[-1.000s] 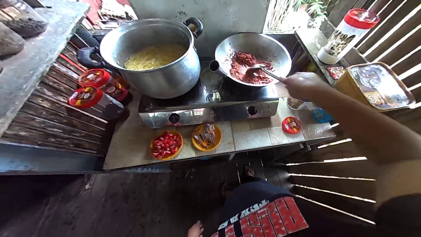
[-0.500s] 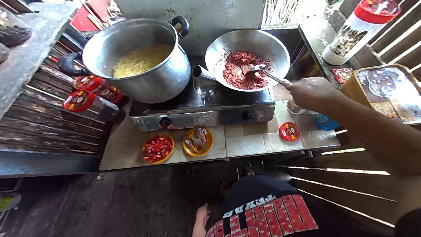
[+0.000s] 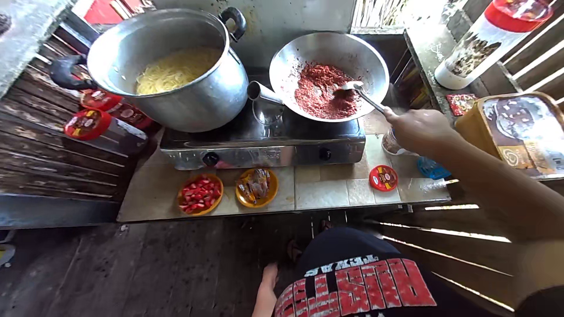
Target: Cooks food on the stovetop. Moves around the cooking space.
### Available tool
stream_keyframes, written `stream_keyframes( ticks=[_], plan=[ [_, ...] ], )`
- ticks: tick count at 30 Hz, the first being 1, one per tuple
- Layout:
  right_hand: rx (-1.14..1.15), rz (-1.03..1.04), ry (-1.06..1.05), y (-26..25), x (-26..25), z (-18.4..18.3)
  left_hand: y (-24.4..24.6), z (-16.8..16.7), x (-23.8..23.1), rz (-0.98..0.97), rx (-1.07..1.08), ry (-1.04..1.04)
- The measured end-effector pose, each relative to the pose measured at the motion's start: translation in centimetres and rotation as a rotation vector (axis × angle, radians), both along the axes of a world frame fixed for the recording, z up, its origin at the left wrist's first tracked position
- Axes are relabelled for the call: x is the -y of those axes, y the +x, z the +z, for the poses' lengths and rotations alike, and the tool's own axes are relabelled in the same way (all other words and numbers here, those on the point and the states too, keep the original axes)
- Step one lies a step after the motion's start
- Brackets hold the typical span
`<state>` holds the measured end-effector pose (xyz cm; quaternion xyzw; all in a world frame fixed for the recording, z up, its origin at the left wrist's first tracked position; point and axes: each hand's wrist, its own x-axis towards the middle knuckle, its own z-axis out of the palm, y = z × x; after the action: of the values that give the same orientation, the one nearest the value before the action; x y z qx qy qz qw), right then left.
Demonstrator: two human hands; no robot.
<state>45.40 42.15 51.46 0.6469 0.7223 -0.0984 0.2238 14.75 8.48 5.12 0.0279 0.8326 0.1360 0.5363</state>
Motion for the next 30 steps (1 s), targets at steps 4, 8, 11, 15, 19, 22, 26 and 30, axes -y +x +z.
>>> stream_keyframes(
  ticks=[4, 8, 11, 15, 19, 22, 26, 30],
  plan=[
    [-0.067, 0.025, 0.125, 0.1, -5.7, -5.4, -0.2, -0.6, 1.0, -0.039, 0.017, -0.029],
    [0.044, 0.093, 0.059, 1.2, -0.8, -2.2, -1.4, -1.3, 1.4, 0.114, 0.005, 0.033],
    [0.072, 0.048, 0.029, 0.4, -0.7, -2.1, -1.9, -1.7, 2.4, 0.122, 0.007, 0.018],
    [-0.026, 0.043, 0.144, -1.2, -4.8, -5.5, -2.3, -2.8, 3.6, 0.054, 0.016, -0.015],
    [0.027, 0.092, 0.104, -0.1, -0.3, -3.5, -3.1, -1.8, 3.2, 0.185, 0.022, 0.046],
    [0.063, 0.058, 0.059, -0.7, 1.2, -2.3, -3.6, -2.7, 4.5, 0.225, 0.027, 0.083],
    [-0.235, 0.028, 0.167, -2.1, -4.5, -6.4, -4.4, -3.7, 7.6, 0.143, 0.064, 0.015],
    [-0.474, -0.091, 0.144, -1.3, -5.4, -4.5, -6.0, -2.2, 8.1, 0.275, 0.073, 0.077]
  ],
)
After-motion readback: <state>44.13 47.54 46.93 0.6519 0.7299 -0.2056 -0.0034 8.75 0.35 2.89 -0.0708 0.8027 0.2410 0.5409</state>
